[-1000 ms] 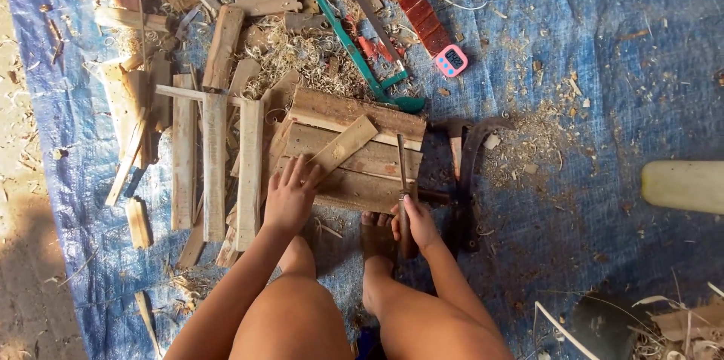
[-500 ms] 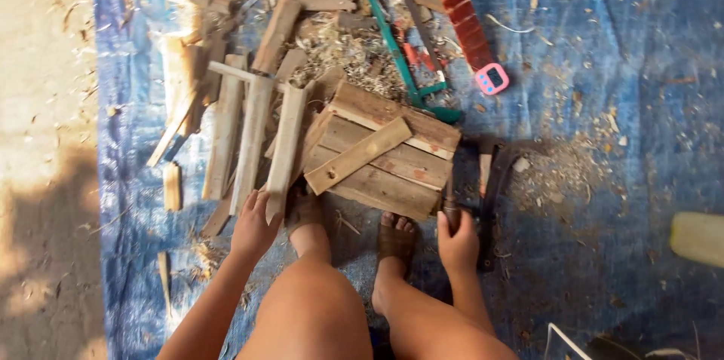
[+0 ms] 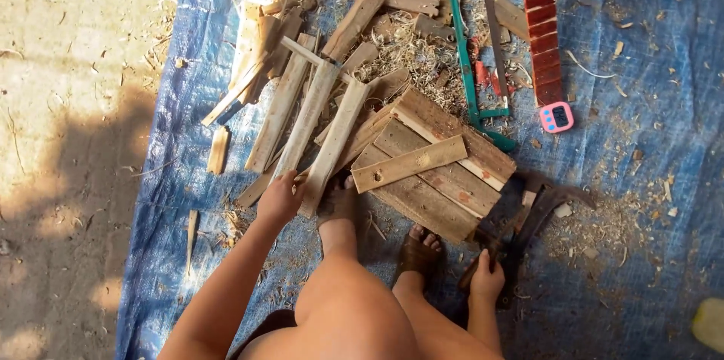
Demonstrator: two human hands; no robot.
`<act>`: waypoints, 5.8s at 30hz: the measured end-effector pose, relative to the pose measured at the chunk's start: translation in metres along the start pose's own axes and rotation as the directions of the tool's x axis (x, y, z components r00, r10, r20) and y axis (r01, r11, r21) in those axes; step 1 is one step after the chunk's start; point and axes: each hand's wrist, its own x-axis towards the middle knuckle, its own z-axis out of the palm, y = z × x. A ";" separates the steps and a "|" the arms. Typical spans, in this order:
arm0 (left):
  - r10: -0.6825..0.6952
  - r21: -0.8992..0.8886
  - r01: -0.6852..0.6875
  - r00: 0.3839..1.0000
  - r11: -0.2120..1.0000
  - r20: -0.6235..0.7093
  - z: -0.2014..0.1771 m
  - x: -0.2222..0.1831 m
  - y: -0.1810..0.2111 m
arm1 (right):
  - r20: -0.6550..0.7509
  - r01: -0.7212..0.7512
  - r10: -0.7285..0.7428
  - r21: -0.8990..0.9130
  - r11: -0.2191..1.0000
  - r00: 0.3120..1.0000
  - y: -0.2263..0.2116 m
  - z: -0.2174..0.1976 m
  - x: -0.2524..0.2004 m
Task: Shaping wood with a knife and assembling wooden components using a hammer
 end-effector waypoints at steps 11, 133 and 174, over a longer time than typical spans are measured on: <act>0.006 -0.200 -0.017 0.998 0.980 -0.056 0.014 0.000 -0.015 | 0.029 0.088 -0.084 -0.250 0.964 0.996 0.058 -0.004 0.026; 0.576 0.095 -0.572 0.778 0.815 -0.250 0.041 -0.004 0.123 | 0.016 -0.233 0.251 -0.322 0.918 0.968 0.014 -0.053 0.004; 0.346 0.030 -0.344 0.933 0.938 -0.096 0.005 -0.085 0.046 | 0.471 0.370 -0.119 -0.485 0.793 0.874 -0.055 0.038 0.032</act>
